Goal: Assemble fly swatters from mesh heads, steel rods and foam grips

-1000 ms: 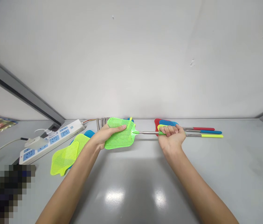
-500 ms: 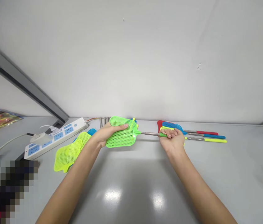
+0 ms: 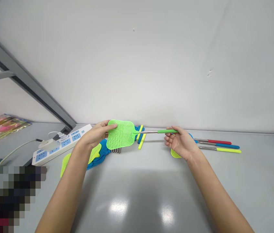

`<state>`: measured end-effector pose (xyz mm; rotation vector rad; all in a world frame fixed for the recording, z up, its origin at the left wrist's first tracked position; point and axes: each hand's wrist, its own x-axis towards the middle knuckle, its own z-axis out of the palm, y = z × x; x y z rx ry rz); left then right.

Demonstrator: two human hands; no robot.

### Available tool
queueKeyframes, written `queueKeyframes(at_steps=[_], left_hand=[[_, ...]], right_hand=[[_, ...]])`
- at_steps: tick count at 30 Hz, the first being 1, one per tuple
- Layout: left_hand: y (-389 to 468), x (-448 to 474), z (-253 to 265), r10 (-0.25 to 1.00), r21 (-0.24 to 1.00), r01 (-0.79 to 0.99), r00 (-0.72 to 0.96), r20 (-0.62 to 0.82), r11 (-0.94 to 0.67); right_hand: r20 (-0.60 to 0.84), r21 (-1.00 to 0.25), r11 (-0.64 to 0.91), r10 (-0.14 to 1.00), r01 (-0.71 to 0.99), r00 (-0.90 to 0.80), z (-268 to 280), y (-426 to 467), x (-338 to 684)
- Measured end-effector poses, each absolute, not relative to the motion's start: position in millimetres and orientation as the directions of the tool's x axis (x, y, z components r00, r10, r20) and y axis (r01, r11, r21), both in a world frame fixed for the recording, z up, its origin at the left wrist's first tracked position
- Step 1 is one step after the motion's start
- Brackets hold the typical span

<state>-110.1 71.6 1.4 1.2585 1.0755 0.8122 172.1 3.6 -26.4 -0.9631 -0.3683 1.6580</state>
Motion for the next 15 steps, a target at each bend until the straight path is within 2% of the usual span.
queueKeyframes(at_steps=[4, 9, 15], left_hand=[[74.2, -112.0, -1.4, 0.966, 0.990, 0.134, 0.249, -0.073, 0.040], [74.8, -106.7, -2.2, 0.984, 0.950, 0.283, 0.154, 0.093, -0.135], [74.4, -104.2, -3.9, 0.972, 0.922, 0.340, 0.204, 0.118, -0.184]], right_hand=[[-0.373, -0.751, -0.272, 0.927, -0.601, 0.047, -27.0, 4.7, 176.2], [-0.354, -0.791, -0.216, 0.925, -0.572, 0.140, -27.4, 3.9, 176.1], [-0.370, -0.768, -0.216, 0.918, -0.603, 0.142, -28.9, 4.1, 176.7]])
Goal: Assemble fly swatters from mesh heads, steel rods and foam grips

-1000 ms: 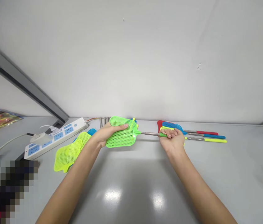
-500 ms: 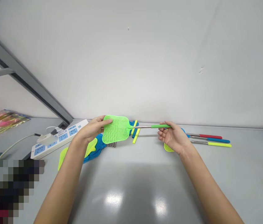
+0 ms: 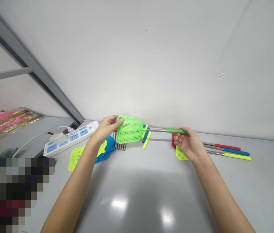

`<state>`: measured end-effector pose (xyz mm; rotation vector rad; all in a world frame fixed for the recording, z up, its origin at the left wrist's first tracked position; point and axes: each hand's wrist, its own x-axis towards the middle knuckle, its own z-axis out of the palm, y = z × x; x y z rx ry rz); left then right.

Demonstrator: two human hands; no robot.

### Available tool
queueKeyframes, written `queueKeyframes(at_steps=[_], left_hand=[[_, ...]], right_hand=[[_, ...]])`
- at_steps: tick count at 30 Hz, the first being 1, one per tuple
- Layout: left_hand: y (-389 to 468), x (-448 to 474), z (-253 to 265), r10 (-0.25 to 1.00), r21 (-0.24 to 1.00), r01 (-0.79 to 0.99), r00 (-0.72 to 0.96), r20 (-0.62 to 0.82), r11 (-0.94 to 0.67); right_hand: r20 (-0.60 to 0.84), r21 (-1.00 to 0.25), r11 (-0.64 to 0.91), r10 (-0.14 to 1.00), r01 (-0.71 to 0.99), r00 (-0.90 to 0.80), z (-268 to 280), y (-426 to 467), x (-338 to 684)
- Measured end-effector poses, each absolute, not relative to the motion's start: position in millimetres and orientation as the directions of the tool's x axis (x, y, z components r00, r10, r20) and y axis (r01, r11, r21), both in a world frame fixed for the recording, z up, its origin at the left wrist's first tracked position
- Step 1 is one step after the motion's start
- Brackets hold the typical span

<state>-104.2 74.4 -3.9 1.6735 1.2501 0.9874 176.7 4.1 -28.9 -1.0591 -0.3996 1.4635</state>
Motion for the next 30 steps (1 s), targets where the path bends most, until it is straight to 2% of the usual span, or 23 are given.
queueKeyframes(at_steps=[6, 8, 13, 16, 20, 26, 30], left_hand=[[77.3, -106.3, -6.3, 0.957, 0.856, 0.428, 0.114, 0.267, -0.289], [77.5, -104.5, -6.0, 0.955, 0.867, 0.401, 0.097, 0.280, -0.295], [70.3, -94.5, -0.9, 0.966, 0.961, 0.106, 0.073, 0.247, -0.254], [64.8, -90.5, 5.8, 0.965, 0.973, -0.080, 0.132, 0.225, -0.216], [65.0, -91.3, 7.2, 0.966, 0.968, -0.213, 0.192, 0.175, -0.133], [71.5, -93.4, -5.5, 0.982, 0.988, -0.141, 0.168, 0.090, -0.066], [71.2, -91.3, -7.1, 0.984, 0.997, -0.079, 0.172, 0.036, -0.022]], right_hand=[[-0.355, -0.779, -0.214, 0.925, -0.590, 0.133, -24.5, 3.2, 178.5], [-0.354, -0.789, -0.206, 0.923, -0.579, 0.153, -22.6, 3.0, 179.3], [-0.383, -0.702, -0.192, 0.914, -0.686, 0.136, -21.6, 2.6, 182.9], [-0.385, -0.643, -0.173, 0.915, -0.746, 0.120, -23.4, 2.8, 185.4], [-0.358, -0.608, -0.137, 0.927, -0.782, 0.116, -24.5, 2.9, 184.6], [-0.386, -0.556, -0.129, 0.915, -0.821, 0.118, -26.7, 2.2, 178.2], [-0.364, -0.617, -0.104, 0.917, -0.780, 0.165, -27.7, 1.1, 176.6]])
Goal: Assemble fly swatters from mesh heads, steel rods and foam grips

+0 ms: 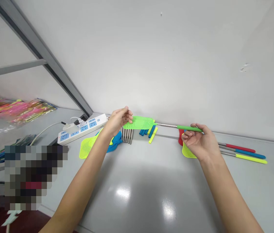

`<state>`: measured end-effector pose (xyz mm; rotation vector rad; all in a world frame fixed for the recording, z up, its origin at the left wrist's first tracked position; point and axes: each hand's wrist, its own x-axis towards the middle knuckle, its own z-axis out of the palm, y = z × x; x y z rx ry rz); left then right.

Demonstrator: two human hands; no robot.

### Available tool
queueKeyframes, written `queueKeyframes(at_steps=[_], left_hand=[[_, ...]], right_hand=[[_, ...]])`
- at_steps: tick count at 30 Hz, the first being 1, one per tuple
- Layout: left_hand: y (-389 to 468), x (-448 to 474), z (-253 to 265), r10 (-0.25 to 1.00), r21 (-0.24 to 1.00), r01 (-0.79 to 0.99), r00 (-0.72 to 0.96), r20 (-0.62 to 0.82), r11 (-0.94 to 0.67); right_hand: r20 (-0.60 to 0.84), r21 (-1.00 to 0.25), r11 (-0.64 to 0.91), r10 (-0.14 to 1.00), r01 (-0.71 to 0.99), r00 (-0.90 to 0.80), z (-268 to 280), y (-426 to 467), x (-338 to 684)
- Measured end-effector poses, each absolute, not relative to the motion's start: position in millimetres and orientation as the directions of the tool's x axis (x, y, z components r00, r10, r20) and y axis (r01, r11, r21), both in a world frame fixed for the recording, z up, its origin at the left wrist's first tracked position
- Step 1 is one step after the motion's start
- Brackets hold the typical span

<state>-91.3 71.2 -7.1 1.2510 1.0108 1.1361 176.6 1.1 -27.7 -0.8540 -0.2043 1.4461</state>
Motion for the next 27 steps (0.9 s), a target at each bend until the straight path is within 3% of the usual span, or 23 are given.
queueKeyframes(at_steps=[9, 14, 19, 27], left_hand=[[57.6, -80.3, -4.4, 0.948, 0.989, 0.109, 0.289, -0.129, 0.101], [50.8, -78.5, 8.0, 0.919, 1.000, 0.008, 0.394, -0.022, 0.020], [53.4, -81.1, 11.9, 0.931, 0.983, -0.039, 0.314, 0.185, -0.182], [60.1, -82.6, -2.7, 0.975, 0.961, 0.252, 0.211, 0.065, -0.118]], right_hand=[[-0.307, -0.741, 0.000, 0.889, -0.672, 0.338, -14.0, -4.9, 172.0], [-0.308, -0.754, 0.019, 0.873, -0.657, 0.378, -20.0, -0.7, 177.6], [-0.330, -0.768, -0.005, 0.860, -0.641, 0.388, -23.3, 2.6, 179.4], [-0.369, -0.770, -0.077, 0.864, -0.633, 0.344, -22.4, 0.0, 172.8]])
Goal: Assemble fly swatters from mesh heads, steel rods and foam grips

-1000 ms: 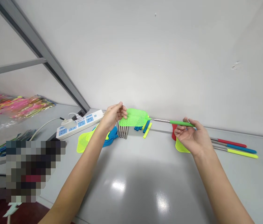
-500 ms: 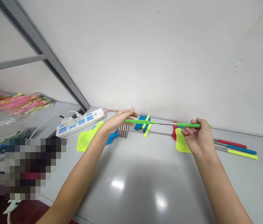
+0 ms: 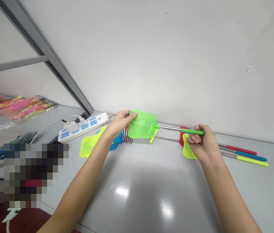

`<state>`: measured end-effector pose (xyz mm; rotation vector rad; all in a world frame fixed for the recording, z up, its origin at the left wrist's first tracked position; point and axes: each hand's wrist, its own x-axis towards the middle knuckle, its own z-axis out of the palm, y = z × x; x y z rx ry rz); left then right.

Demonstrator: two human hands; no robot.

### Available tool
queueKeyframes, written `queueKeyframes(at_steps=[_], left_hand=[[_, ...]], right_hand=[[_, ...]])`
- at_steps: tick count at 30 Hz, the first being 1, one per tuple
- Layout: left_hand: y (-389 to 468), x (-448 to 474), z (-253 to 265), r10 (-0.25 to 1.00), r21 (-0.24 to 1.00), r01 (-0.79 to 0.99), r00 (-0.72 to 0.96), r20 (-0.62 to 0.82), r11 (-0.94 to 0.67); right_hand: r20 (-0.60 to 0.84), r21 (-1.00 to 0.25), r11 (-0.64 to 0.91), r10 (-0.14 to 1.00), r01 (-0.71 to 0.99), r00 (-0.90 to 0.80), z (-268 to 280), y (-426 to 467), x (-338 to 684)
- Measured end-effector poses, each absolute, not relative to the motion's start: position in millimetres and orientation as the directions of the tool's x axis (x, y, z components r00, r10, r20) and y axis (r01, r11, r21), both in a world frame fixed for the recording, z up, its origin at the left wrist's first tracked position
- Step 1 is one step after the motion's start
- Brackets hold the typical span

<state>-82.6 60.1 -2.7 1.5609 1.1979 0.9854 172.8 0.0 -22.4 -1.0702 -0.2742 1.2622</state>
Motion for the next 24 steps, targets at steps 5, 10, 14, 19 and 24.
queueKeyframes(at_steps=[5, 10, 14, 19, 24], left_hand=[[59.5, -82.9, 0.4, 0.977, 0.959, 0.263, 0.209, 0.050, -0.106], [61.0, -83.4, -1.6, 0.972, 0.961, 0.246, 0.223, 0.069, -0.125], [61.2, -84.4, -3.2, 0.972, 0.950, 0.276, 0.220, 0.085, -0.145], [60.1, -82.6, -5.0, 0.969, 0.944, 0.298, 0.237, 0.074, -0.145], [59.5, -79.8, -9.4, 0.944, 0.925, 0.350, 0.327, 0.029, -0.150]], right_hand=[[-0.387, -0.741, -0.081, 0.862, -0.666, 0.326, -21.1, -2.0, 172.2], [-0.397, -0.720, -0.067, 0.856, -0.691, 0.331, -19.4, -2.7, 171.4], [-0.391, -0.719, -0.065, 0.860, -0.692, 0.326, -18.8, -2.8, 170.8], [-0.358, -0.739, -0.046, 0.872, -0.672, 0.335, -20.2, -1.7, 172.7], [-0.300, -0.791, -0.078, 0.914, -0.607, 0.272, -22.7, -1.6, 170.7]])
